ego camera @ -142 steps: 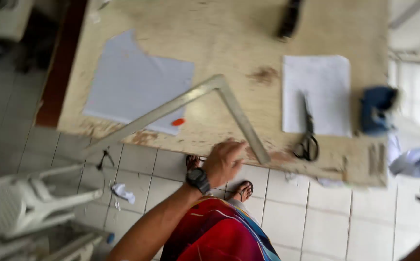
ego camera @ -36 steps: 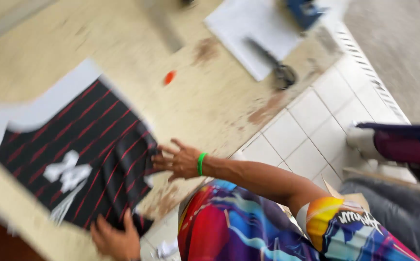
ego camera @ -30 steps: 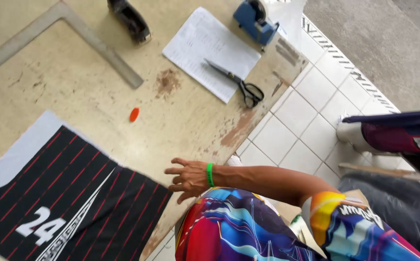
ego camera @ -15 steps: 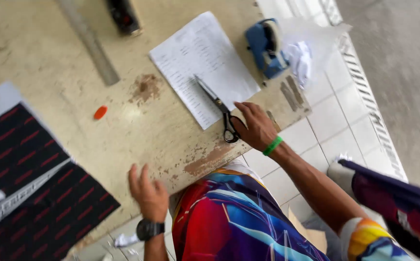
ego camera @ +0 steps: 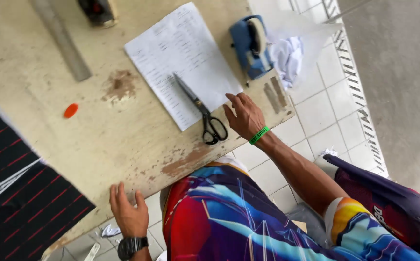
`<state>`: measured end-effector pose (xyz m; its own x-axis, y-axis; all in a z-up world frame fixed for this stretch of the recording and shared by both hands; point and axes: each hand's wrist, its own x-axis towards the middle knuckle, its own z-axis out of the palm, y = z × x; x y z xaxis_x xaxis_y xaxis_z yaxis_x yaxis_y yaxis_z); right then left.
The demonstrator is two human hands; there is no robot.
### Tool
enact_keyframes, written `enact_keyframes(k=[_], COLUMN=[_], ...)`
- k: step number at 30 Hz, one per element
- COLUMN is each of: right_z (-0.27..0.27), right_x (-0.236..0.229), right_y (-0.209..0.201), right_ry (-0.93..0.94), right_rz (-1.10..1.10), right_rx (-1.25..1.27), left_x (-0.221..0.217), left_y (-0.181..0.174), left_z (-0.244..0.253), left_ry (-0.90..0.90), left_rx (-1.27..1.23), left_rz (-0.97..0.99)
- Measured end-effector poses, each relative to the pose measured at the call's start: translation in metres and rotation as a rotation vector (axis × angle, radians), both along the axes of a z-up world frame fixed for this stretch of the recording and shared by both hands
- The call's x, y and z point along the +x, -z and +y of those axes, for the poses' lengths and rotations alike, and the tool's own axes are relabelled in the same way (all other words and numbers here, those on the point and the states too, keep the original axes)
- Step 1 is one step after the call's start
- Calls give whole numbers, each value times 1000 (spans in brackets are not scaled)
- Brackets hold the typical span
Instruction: The person cuts a white fabric pattern using shears, then uses a set square and a red marker to draw lines on the fabric. They cut along the drawn lines and place a black jersey with the number 24 on the table. Finally, they write on a document with a pen.
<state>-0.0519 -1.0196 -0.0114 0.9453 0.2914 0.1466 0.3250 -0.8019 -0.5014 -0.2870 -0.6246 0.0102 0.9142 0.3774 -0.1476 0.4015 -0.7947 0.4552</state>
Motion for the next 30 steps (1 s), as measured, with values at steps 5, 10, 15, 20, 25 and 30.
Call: enact_keyframes(k=[5,10,15,20,25,30], right_z=[-39,-13,44,58,4,-15], right_x=[13,19,18,25,47,48], right_y=[20,15,0,4,2,14], right_ry=[185,39,-97,-92,148,213], right_rz=[-7,-79,14,202,243,26], right_rx=[-160,-9,-11,-112,-266,-345], left_x=[-1,11,0,-4,-8,-1], left_y=[14,0,20,19,25,26], left_z=[-17,-13,-13,-17,-18,-16], left_ry=[19,-30,46,57,41,56], left_rx=[66,3,149,114,135,153], left_rz=[52,270,355,419,335,416])
